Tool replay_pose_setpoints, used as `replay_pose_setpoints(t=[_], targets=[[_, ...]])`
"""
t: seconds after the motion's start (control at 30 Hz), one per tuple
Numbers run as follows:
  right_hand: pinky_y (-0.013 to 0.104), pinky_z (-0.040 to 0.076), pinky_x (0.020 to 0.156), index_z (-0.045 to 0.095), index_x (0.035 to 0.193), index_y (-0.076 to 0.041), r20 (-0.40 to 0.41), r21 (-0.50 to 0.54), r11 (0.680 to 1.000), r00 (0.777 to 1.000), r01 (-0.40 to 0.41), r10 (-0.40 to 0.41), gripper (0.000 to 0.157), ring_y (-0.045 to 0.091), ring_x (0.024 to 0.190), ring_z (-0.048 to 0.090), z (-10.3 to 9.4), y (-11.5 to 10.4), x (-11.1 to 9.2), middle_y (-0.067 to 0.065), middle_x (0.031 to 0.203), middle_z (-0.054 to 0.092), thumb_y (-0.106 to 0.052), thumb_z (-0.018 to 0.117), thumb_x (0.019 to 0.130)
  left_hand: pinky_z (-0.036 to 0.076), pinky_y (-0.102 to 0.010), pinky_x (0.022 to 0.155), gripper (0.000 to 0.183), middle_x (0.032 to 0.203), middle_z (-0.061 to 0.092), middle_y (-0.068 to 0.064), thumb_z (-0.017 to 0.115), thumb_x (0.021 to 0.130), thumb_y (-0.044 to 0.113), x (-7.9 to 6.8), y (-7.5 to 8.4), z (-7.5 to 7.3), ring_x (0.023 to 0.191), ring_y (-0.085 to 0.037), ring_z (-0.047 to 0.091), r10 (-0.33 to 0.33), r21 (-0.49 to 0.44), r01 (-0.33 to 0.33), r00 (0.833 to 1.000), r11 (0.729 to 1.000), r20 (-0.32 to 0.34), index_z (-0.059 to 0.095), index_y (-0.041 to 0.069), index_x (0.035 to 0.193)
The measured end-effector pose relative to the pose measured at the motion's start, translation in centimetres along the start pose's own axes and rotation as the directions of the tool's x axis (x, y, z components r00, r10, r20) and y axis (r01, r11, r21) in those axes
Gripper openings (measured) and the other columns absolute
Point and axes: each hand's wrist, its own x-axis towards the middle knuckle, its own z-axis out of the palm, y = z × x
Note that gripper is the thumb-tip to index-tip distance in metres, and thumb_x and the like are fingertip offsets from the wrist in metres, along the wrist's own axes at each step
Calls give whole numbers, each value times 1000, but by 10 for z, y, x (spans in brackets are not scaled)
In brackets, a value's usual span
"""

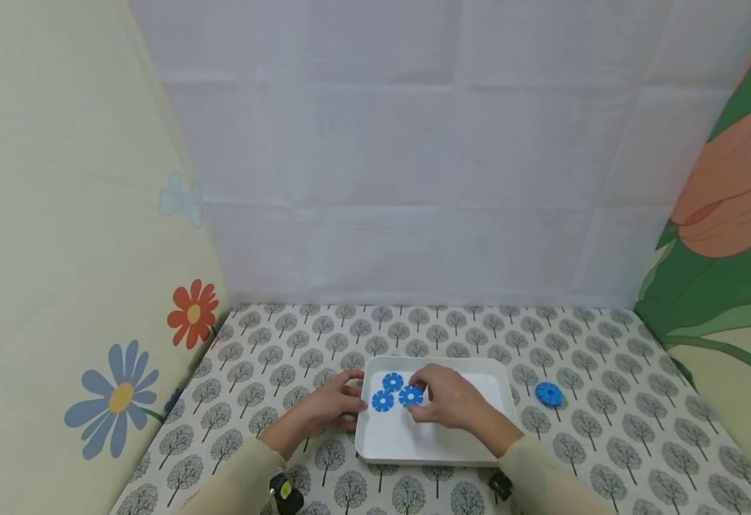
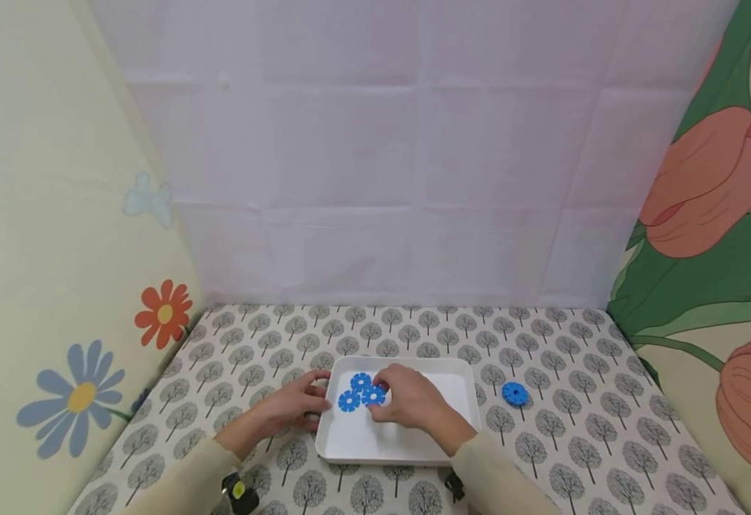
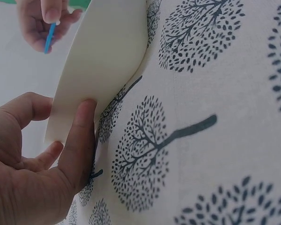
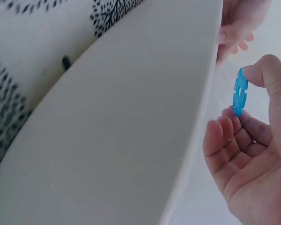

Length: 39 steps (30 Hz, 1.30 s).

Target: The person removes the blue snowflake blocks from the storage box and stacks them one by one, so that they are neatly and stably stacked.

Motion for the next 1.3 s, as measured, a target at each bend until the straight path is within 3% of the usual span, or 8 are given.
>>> replay_pose_setpoints(t=[0.5, 0.87, 1.3], targets=[[22, 42, 57, 72, 109, -12, -243, -7, 1000, 970, -17, 15, 30, 12, 73, 52, -25, 32, -30, -9, 87, 58, -21, 81, 81, 61, -42, 76, 77, 127, 55, -23, 70, 88, 3, -1, 1, 1, 96, -29, 67, 1, -3, -1, 1000, 1000, -14, 31, 6, 155], [22, 42, 57, 71, 113, -8, -284, 30, 992, 951, -120, 124, 35, 13, 75, 50, -38, 55, -48, -5, 88, 58, -16, 81, 81, 61, -41, 74, 76, 125, 56, -23, 70, 88, 2, -2, 0, 1, 94, -30, 66, 10, 1, -10, 1000, 1000, -19, 32, 5, 154], [23, 43, 55, 68, 119, -3, -334, 15, 985, 927, -173, 169, 41, 13, 75, 49, -58, 84, -73, 0, 93, 60, -15, 78, 81, 61, -43, 76, 76, 126, 56, -24, 70, 89, 3, -2, 1, 2, 95, -30, 67, 11, 9, -11, 1000, 1000, -15, 32, 4, 154]])
